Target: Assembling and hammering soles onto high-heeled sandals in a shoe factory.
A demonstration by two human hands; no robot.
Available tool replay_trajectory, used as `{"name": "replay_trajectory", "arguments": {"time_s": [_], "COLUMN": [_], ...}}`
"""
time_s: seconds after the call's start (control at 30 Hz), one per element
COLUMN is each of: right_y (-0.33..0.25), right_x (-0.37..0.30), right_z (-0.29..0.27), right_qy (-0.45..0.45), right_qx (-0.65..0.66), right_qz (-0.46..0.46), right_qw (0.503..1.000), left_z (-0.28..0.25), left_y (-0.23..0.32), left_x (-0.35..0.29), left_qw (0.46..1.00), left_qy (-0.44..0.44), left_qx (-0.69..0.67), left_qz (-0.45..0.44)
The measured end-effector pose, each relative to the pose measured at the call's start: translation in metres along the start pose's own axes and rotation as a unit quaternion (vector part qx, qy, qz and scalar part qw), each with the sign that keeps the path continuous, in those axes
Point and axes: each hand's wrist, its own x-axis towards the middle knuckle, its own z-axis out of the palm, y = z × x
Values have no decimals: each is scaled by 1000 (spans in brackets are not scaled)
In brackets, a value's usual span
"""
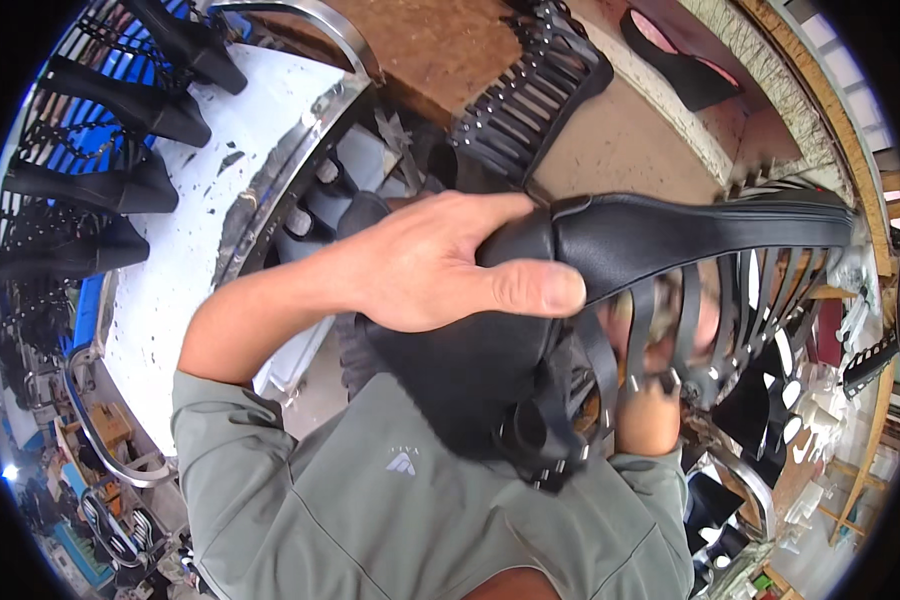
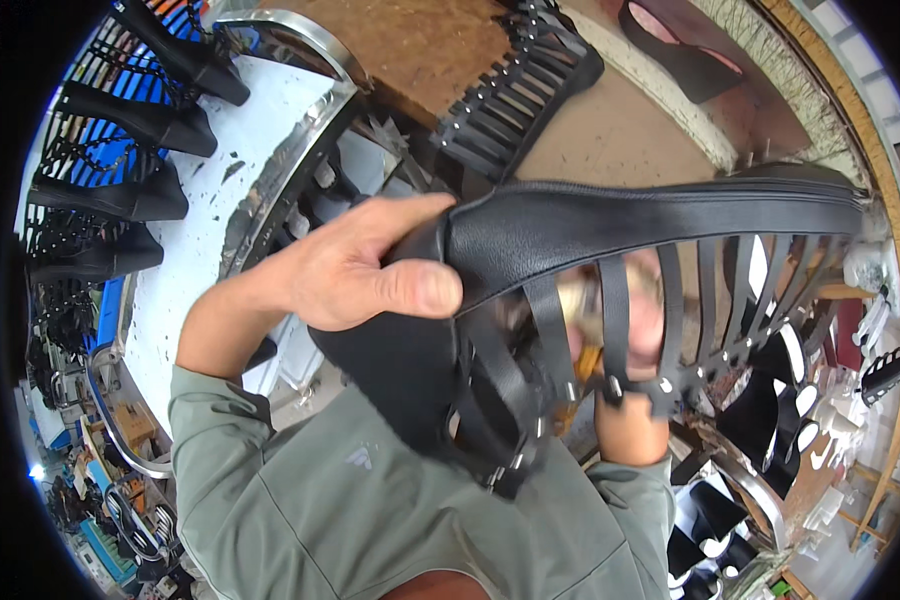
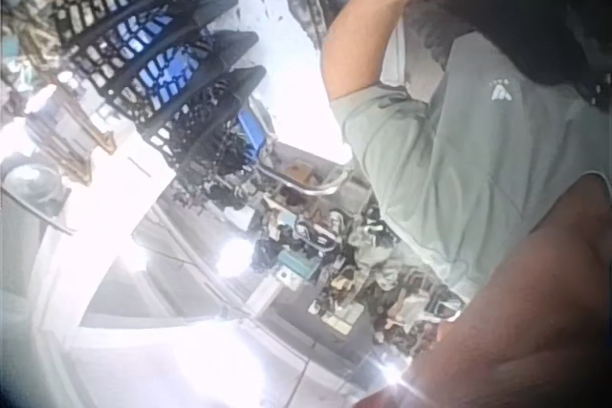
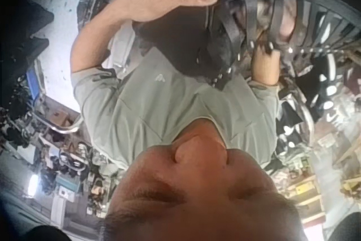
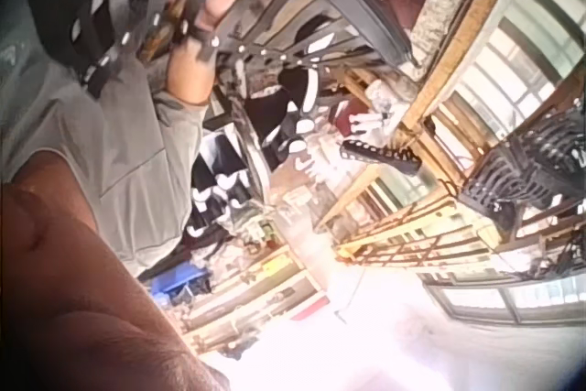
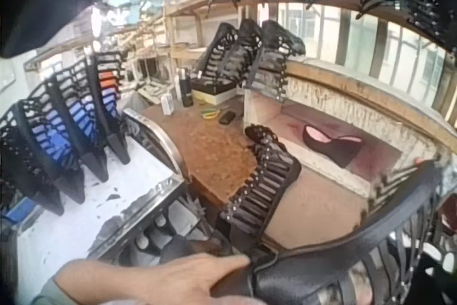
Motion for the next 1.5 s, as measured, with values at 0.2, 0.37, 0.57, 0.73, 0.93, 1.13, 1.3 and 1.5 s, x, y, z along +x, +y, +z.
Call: {"name": "replay_trajectory", "arguments": {"time_s": [0.2,0.37,0.57,0.73,0.93,1.13,1.3,1.5], "right_y": [-5,-2,43,36,38,46,31,63], "right_x": [-21,-25,-33,-76,-37,-57,-69,-92], "right_z": [26,35,-3,-5,3,-15,-3,3], "right_qy": [91,86,-103,-55,68,-96,-131,-101], "right_qx": [-191,-235,-59,-223,-218,-265,-430,-333], "right_qz": [58,54,-56,75,15,-71,115,-113], "right_qw": [976,967,991,970,973,957,886,930], "left_z": [13,18,12,15,26,23,23,28], "left_y": [-27,-39,-42,-50,-51,-64,-74,-75], "left_x": [-3,1,-3,-7,-8,-12,-18,-18], "left_qw": [1000,1000,997,993,981,971,966,962], "left_qy": [-1,13,-41,-6,34,21,67,78], "left_qx": [-24,9,-17,-73,-182,-217,-187,-207], "left_qz": [-3,-13,-60,-89,-61,-100,-164,-159]}}
